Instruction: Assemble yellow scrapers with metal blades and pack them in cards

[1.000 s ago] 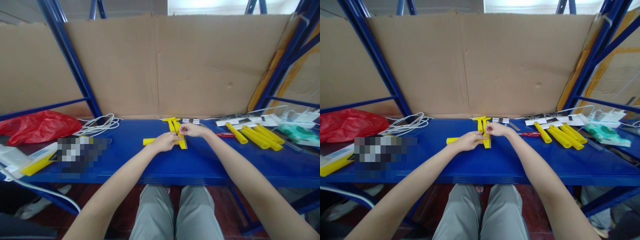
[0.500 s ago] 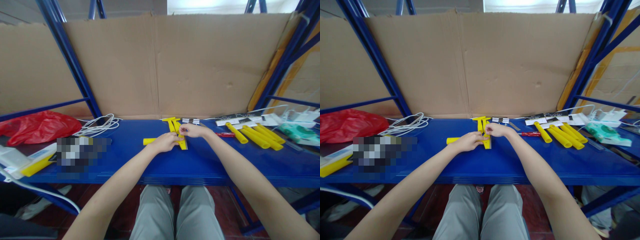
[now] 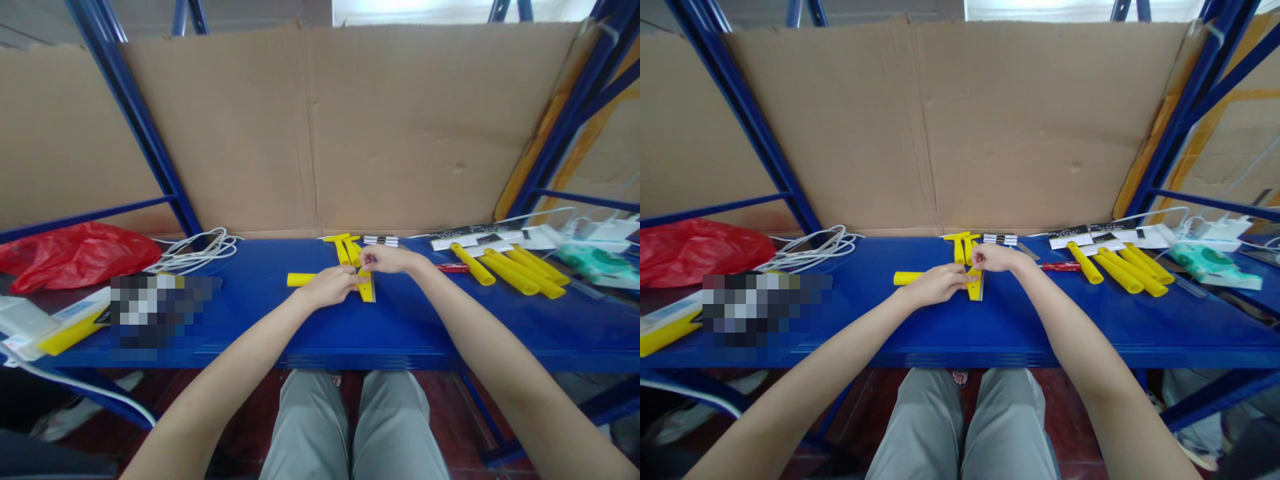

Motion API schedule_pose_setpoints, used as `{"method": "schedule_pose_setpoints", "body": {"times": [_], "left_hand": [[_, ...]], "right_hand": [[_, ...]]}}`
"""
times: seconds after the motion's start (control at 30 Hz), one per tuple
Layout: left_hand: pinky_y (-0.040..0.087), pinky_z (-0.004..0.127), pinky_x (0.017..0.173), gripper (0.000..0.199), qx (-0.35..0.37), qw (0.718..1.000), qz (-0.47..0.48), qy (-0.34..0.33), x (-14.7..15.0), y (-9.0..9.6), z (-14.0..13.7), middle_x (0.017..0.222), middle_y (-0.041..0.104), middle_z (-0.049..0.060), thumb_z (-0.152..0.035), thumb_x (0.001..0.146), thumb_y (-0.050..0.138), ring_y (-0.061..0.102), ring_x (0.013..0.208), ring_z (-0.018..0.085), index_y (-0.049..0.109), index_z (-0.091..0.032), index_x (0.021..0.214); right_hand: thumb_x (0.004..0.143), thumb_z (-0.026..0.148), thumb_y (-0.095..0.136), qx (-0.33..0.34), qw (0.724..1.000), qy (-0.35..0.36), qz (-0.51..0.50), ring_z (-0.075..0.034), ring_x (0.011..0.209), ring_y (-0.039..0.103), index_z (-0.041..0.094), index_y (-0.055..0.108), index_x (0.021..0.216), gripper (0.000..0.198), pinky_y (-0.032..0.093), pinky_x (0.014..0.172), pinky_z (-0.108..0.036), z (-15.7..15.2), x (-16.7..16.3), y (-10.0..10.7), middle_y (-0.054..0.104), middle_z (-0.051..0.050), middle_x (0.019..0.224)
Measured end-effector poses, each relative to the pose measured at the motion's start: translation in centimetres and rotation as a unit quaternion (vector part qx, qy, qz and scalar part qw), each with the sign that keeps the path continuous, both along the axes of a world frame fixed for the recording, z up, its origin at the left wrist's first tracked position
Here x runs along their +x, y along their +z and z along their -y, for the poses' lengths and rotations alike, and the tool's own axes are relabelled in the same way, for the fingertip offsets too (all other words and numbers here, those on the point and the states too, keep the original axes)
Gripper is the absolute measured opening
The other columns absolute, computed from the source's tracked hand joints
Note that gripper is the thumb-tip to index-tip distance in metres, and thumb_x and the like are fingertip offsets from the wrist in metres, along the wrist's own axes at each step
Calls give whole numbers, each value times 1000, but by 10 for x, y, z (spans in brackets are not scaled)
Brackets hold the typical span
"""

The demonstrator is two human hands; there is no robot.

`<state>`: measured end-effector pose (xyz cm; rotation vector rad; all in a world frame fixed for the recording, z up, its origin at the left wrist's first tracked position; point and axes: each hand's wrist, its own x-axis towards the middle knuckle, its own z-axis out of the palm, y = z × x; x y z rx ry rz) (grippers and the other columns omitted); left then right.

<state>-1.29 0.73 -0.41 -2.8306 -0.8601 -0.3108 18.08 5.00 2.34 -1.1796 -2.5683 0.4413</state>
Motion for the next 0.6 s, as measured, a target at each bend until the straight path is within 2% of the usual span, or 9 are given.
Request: {"method": "schedule_pose_setpoints", "body": {"times": [0.13, 0.37, 0.6], "left_hand": [[47, 30, 82, 36, 12, 1000, -6, -4, -1, 0, -1, 95, 62, 8, -18, 89, 48, 60, 96, 20, 60, -22, 123], [47, 30, 82, 35, 15, 1000, 0, -8, -1, 0, -2, 98, 62, 9, -18, 90, 46, 60, 96, 21, 60, -22, 122], [47, 30, 83, 35, -4, 1000, 22, -15, -1, -3, -3, 98, 62, 9, -18, 90, 47, 60, 96, 21, 61, -21, 121]], "right_hand": [[68, 16, 62, -15, 999, -20, -49, -14, 68, 53, 17, 57, 74, 8, 43, 65, -26, -5, 3, -2, 61, -2, 75], [67, 25, 62, -78, 993, -11, -90, -14, 67, 55, 17, 61, 70, 9, 44, 65, -27, -9, 10, -4, 63, -1, 71], [66, 25, 61, -58, 996, -23, -58, -15, 69, 57, 17, 66, 68, 9, 44, 66, -27, -8, 9, -1, 65, -1, 71]]}}
